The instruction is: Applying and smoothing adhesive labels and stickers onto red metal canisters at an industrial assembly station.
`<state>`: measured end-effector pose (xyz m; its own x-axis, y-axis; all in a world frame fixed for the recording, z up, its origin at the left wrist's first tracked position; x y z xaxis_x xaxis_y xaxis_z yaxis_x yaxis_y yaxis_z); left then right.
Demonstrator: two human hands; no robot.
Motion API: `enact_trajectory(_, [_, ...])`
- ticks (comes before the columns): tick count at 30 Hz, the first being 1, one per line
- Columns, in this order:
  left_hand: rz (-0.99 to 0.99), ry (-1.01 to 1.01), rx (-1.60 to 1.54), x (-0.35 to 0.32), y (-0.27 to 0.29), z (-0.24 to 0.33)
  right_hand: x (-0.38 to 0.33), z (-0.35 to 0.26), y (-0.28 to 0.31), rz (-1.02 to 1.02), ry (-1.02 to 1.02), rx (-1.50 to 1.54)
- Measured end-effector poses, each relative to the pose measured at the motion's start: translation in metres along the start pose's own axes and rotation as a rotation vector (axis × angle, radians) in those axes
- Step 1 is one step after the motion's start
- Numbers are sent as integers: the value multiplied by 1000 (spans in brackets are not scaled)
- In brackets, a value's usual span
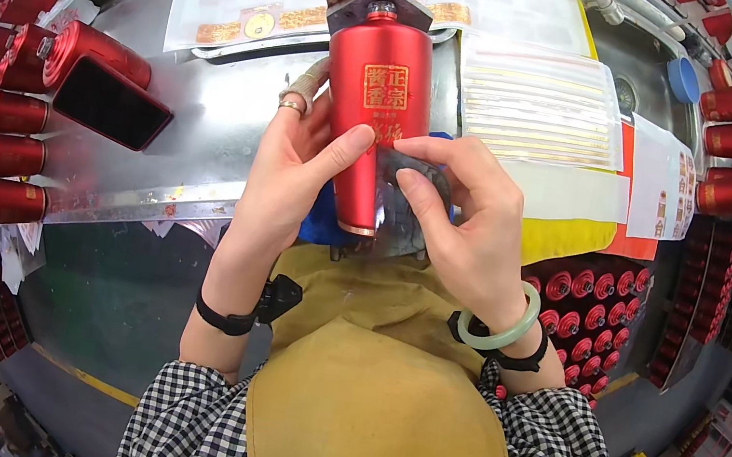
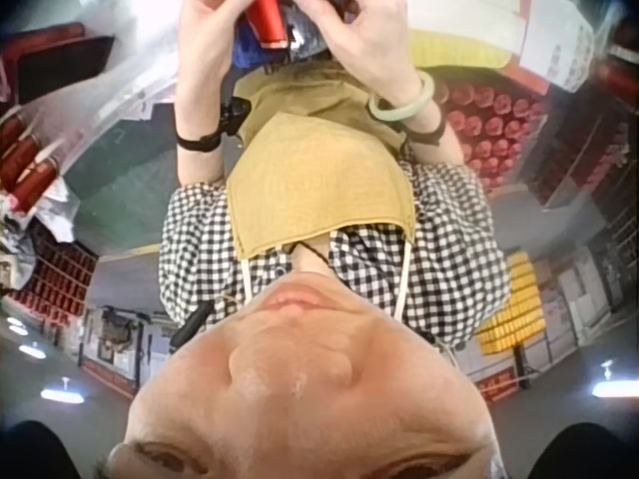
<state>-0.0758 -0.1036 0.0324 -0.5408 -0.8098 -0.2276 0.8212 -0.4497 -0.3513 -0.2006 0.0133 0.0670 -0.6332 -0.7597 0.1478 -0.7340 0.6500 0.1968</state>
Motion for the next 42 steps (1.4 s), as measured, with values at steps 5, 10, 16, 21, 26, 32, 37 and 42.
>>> enact_trajectory(5, [4, -1, 11, 1, 0, -1, 2, -9, 2, 6, 69, -124])
enact_trajectory(10, [12, -11, 27, 0, -1, 2, 3, -13, 1, -13, 58, -181])
enact_trajectory(16, [7, -13, 27, 0, -1, 2, 3, -14, 0, -15, 74, -189])
enact_trajectory(21, [14, -5, 24, 0, -1, 2, 4, -12, 0, -13, 59, -183])
enact_trajectory(26, [11, -19, 44, 0, 0, 2, 4, -8, 1, -47, 21, -129])
enact_trajectory(32, [95, 3, 39, 0, 15, 5, 42, 18, 24, -84, -179, 393])
enact_trajectory(37, [69, 51, -54, 3, 12, 7, 72, 40, 12, -179, -305, 317])
enact_trajectory(42, [47, 6, 6, 3, 6, 6, 72, 33, -10, -163, -310, 230])
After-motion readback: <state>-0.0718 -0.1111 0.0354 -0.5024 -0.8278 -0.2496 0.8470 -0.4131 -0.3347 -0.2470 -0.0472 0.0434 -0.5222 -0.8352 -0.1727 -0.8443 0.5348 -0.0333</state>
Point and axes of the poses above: each hand's wrist, its own x-axis towards the middle knuckle, its own y-axis out of the back of the hand, z = x × y, the point moved 7 cm from there along x, towards the middle knuckle, and after that the axes turned 10 degrees about z, right-handed, at the moved point
